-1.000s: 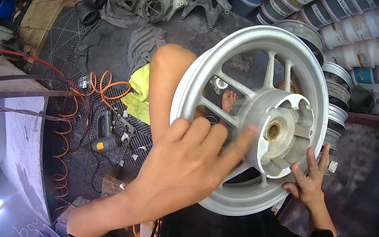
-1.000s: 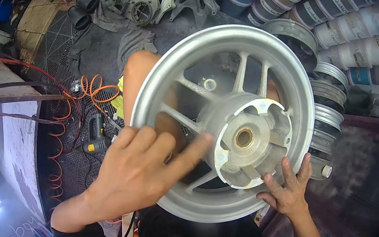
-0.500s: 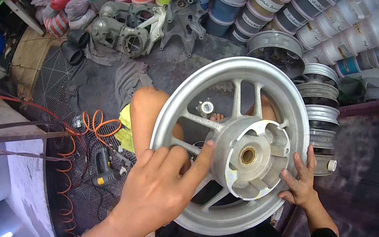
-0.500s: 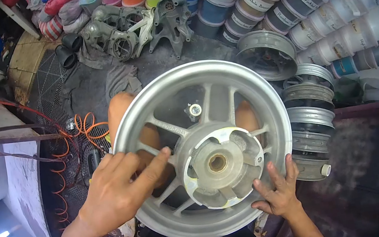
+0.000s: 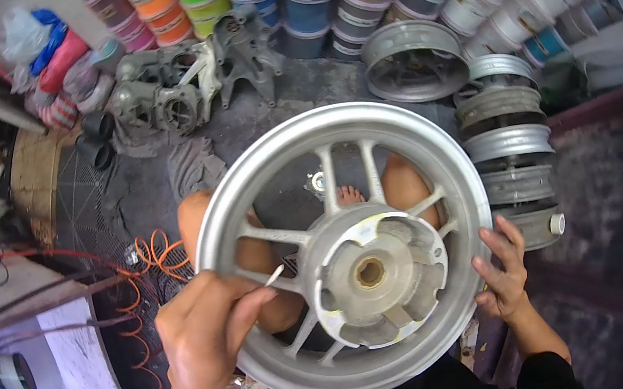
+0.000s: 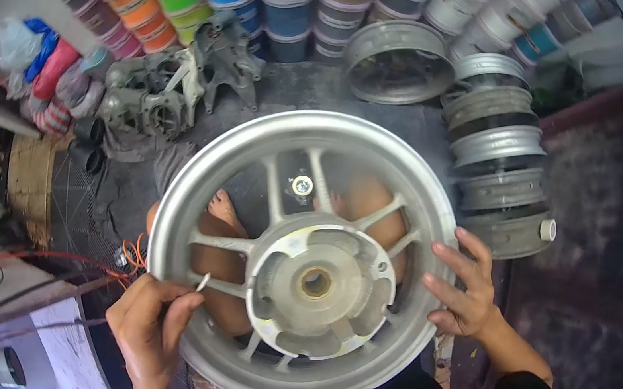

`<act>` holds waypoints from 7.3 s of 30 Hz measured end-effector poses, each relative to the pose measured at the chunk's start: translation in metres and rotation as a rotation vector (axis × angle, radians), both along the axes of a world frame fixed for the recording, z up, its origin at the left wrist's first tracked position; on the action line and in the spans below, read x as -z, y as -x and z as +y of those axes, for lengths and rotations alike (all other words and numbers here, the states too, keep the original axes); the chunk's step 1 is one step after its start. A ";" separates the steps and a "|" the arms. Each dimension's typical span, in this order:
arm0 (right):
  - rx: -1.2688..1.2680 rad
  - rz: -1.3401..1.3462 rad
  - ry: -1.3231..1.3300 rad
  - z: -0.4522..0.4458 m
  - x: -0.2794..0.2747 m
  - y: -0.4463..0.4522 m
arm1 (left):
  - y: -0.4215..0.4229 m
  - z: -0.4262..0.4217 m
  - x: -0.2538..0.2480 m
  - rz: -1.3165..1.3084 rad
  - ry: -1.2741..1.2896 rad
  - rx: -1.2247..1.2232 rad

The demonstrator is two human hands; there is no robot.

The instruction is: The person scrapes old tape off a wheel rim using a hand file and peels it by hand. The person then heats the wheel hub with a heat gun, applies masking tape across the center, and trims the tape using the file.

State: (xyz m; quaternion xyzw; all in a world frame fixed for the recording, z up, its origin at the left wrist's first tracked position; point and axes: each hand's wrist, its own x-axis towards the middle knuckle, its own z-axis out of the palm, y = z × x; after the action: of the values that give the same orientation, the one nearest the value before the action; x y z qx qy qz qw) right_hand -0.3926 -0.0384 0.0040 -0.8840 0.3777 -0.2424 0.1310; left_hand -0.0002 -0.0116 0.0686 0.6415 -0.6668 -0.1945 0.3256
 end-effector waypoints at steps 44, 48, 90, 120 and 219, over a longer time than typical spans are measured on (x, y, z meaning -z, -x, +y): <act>1.609 -0.123 -1.000 0.219 0.462 0.355 | -0.250 0.126 0.107 -0.467 -0.601 -0.700; 1.576 -0.394 -0.761 0.219 0.367 0.395 | -0.246 0.087 0.110 -0.496 -0.437 -0.688; 0.919 -0.263 -0.642 0.028 -0.160 0.209 | -0.149 0.149 0.316 0.164 -0.573 -0.746; 0.922 -0.174 -0.678 0.007 -0.175 0.209 | -0.157 0.203 0.432 0.361 -0.583 -0.686; 0.909 -0.118 -0.661 -0.029 -0.195 0.199 | -0.107 0.218 0.413 0.158 -0.899 -0.642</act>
State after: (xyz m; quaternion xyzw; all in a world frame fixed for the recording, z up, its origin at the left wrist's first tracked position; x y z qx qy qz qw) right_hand -0.5920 -0.0679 0.1993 -0.5294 0.7683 -0.1921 0.3042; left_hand 0.1063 0.2061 -0.3444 0.8715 -0.2631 -0.3984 0.1120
